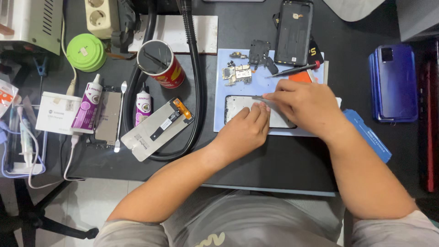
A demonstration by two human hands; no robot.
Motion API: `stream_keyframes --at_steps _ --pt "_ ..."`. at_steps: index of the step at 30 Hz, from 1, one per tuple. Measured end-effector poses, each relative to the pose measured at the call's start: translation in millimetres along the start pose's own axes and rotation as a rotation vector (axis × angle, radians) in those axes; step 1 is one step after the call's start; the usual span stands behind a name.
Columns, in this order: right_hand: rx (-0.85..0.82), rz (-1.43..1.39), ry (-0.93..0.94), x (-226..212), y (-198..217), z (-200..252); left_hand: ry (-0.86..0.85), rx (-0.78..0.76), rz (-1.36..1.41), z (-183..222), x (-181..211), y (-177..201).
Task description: The person uses a small metal tool to scrape and clean the edges and surface of a disassembled smartphone frame. They rotate the frame to access different sides and continue scraping along the perimeter and inner areas.
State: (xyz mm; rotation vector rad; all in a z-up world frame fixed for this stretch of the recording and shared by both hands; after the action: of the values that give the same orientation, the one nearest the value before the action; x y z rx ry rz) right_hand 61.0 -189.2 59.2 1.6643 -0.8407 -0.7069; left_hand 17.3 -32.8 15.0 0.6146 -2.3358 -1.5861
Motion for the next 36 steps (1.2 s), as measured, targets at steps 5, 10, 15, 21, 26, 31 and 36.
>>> stream_keyframes --at_steps 5,10,15,21,26,31,36 --pt "0.038 -0.014 0.018 -7.8 -3.0 -2.6 0.007 -0.004 0.006 0.7 0.8 -2.3" --pt "0.037 -0.022 0.012 -3.9 -2.2 -3.1 0.007 0.013 0.01 -1.1 -0.6 1.3" --pt "0.083 -0.033 0.031 -8.9 -5.9 -3.5 0.006 0.018 0.012 0.4 -0.2 -0.5" --pt "0.101 -0.035 0.015 -9.9 -9.0 -2.6 0.001 -0.003 0.005 -1.1 -0.3 0.3" --pt "0.107 -0.045 0.022 -10.7 -10.6 -3.7 0.008 0.015 0.002 -2.5 0.6 2.1" --pt "0.121 -0.046 0.032 -15.9 -13.4 -9.6 0.008 -0.033 0.009 -1.1 -0.1 0.3" --pt "0.058 -0.08 0.033 -14.4 -7.7 -10.7 0.013 0.02 -0.004 -2.4 -0.1 1.8"
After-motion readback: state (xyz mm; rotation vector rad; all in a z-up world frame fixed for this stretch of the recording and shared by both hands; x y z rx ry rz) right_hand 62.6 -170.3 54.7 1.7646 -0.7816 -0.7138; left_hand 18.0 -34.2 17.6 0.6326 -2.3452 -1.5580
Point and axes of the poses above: each hand's wrist, its own z-axis away from the middle knuckle, its own y-axis out of the back of the hand, x = y × z, the point moved 4 cm from there along -z, towards the middle knuckle, and after that the axes turned 13 degrees about z, right-handed, at the moved point
